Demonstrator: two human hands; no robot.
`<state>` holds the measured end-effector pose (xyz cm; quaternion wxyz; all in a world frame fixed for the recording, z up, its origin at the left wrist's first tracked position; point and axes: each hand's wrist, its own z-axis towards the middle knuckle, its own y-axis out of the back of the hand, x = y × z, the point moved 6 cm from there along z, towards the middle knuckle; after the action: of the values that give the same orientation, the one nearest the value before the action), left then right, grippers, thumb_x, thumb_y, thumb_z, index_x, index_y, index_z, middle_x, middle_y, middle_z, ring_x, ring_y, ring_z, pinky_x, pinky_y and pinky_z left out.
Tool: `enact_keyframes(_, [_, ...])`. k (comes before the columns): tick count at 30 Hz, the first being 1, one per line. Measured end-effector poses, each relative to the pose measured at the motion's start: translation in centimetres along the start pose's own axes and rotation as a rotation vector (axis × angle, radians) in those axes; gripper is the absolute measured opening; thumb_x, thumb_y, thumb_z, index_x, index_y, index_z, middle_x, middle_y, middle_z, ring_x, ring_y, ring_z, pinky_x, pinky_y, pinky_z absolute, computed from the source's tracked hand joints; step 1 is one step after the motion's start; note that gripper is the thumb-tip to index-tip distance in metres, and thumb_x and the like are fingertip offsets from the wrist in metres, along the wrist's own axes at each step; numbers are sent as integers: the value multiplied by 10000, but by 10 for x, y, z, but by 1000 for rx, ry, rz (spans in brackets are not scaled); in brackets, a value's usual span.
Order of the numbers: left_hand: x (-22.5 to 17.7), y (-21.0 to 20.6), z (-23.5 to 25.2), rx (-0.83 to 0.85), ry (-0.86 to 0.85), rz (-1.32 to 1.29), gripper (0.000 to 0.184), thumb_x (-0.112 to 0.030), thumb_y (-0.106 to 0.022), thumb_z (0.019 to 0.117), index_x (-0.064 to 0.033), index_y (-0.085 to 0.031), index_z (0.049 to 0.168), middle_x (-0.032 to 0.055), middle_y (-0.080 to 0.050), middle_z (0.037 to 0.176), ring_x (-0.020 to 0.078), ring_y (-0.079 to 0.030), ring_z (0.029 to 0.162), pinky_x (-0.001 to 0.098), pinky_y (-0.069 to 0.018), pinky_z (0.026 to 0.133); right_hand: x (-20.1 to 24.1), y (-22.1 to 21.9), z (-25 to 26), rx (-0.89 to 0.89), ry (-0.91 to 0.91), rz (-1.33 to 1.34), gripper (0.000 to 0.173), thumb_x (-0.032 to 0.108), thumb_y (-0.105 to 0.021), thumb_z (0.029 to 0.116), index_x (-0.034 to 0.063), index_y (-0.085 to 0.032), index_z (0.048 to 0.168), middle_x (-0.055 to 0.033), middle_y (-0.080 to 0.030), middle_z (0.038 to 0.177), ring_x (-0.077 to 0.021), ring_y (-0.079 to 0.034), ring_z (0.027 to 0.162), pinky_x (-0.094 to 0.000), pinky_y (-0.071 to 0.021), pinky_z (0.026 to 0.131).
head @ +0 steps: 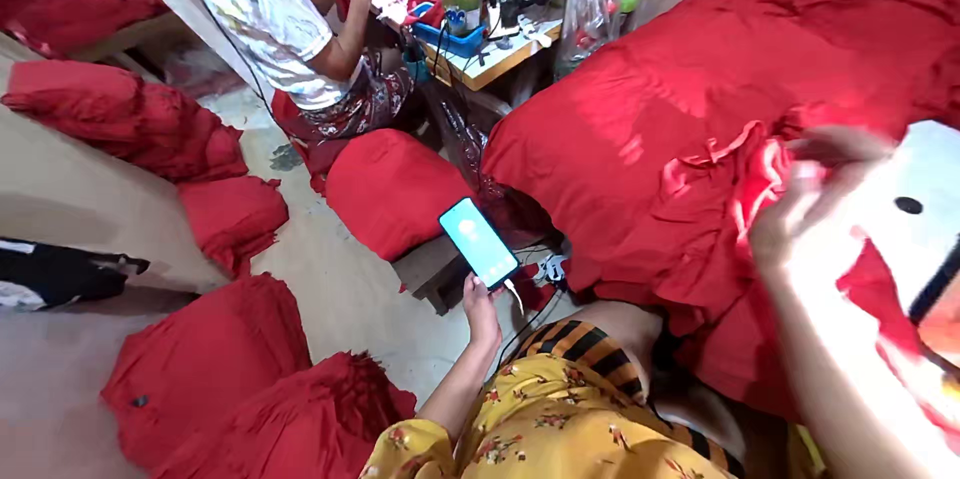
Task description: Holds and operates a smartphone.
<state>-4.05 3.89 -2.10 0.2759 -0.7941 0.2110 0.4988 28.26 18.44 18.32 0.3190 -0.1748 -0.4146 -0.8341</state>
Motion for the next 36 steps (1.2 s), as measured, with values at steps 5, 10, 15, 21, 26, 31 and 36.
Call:
enact_keyframes(5, [-52,-61,-32,364,-181,109,390,-85,-317,1075,120,-434,1385,155,-612,1222,116,-658,1047,315,-559,941,56,-113,-37,675,-141,781,579,284,-237,1070,-67,-310,1525,-234,-524,1446,-245,-603,1263,-394,-515,1043])
enact_keyframes(10, [-70,-130,-63,619,-170,116,365,-67,-302,1071,109,-463,1347,88,-638,1132,70,-675,968,263,-579,870,54,-124,-35,850,-599,1445,786,579,23,1047,58,-426,1428,-126,-700,1217,-231,-698,1106,-404,-587,935])
enact_keyframes(15, [-75,-174,-73,725,-158,83,365,-81,-310,1077,108,-471,1345,107,-620,1187,70,-653,1045,272,-562,927,40,-88,-17,717,-501,1646,788,590,-25,1018,47,-484,1359,-149,-700,1256,-287,-689,1142,-439,-576,945])
enact_keyframes(21, [-63,-185,-65,686,-134,70,350,-95,-299,1084,79,-505,1306,68,-648,1097,66,-674,947,257,-580,845,26,-101,-20,561,-563,1708,734,455,20,1021,52,-532,1287,-141,-741,1165,-268,-727,1058,-410,-603,890])
enact_keyframes(26, [-54,-165,-46,647,-55,36,313,-92,-306,1088,27,-573,1200,24,-704,976,72,-701,831,247,-598,764,30,-130,-30,630,-633,1765,762,490,51,1021,60,-519,1287,-125,-741,1122,-249,-725,1033,-393,-599,891])
enact_keyframes(31, [-55,-153,-35,673,-76,26,329,-100,-297,1075,19,-587,1176,25,-708,969,80,-702,857,263,-597,801,38,-147,-33,745,-620,1877,809,676,-94,992,72,-535,1302,-131,-729,1147,-266,-716,1051,-415,-587,918])
enact_keyframes(36, [-48,-150,-35,704,-183,64,317,-103,-331,1055,12,-621,1115,-8,-719,984,56,-702,924,273,-590,873,32,-145,-39,811,-539,1909,862,814,-355,903,88,-561,1319,-123,-721,1194,-268,-703,1097,-424,-570,959])
